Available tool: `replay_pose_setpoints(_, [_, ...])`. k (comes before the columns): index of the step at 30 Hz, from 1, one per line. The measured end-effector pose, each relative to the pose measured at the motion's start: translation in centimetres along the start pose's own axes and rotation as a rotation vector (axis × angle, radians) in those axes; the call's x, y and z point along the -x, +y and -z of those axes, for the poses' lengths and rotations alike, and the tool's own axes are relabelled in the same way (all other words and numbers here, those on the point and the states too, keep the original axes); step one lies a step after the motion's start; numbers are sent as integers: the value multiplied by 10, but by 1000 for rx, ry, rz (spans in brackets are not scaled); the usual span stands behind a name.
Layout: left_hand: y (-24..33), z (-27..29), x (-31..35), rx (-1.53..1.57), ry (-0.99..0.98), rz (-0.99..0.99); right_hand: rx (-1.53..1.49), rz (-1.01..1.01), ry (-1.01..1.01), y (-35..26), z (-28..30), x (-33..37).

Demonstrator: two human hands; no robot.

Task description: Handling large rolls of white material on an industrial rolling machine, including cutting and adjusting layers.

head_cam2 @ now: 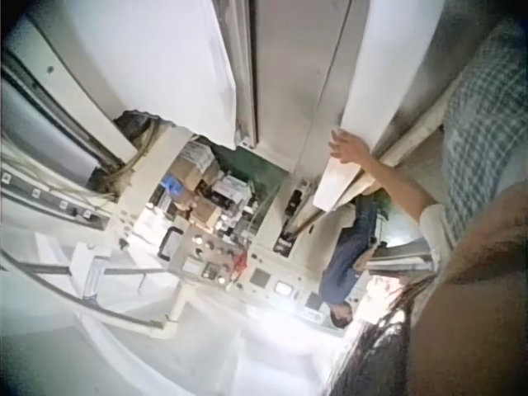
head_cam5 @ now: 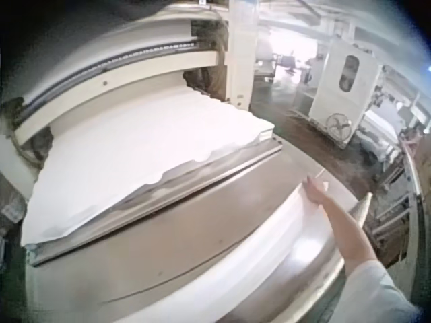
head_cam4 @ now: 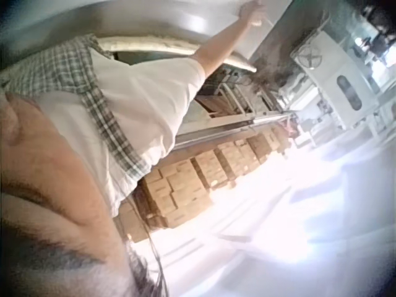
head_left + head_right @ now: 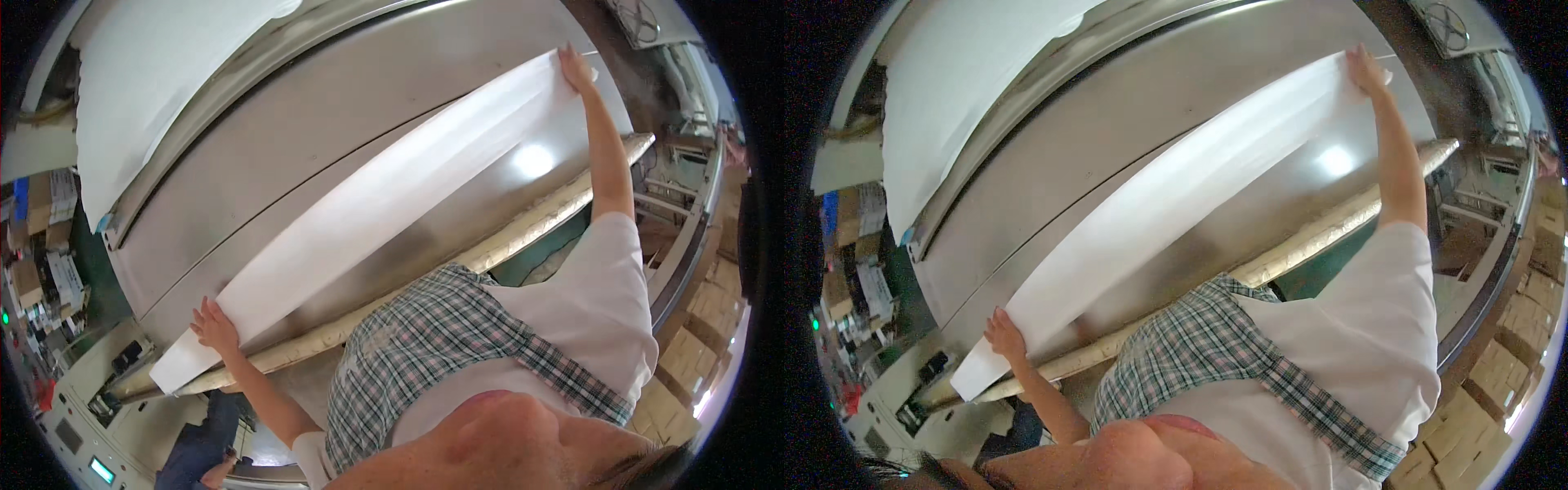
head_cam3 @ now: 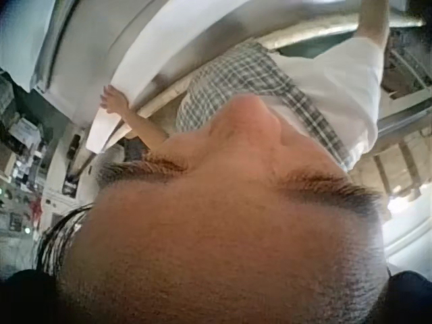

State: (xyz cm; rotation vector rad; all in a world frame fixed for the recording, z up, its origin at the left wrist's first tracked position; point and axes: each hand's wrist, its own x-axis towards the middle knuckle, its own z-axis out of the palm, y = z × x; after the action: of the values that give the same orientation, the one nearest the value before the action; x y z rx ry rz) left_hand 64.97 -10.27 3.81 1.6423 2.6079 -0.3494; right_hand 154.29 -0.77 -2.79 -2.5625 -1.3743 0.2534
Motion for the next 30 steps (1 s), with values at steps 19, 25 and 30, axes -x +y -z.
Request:
replay_pose_setpoints(19, [-71,-20,44,229,309,-144,-695,128,-1078,-111,-25,161])
replay_pose_setpoints(25, [-78,-12,47,320,410,-261,-579,522,-1329,-264,-6,256])
replay_pose_setpoints(30, [-74,-13,51,198,307,-386,-517,787,-1292,-340,-62,303])
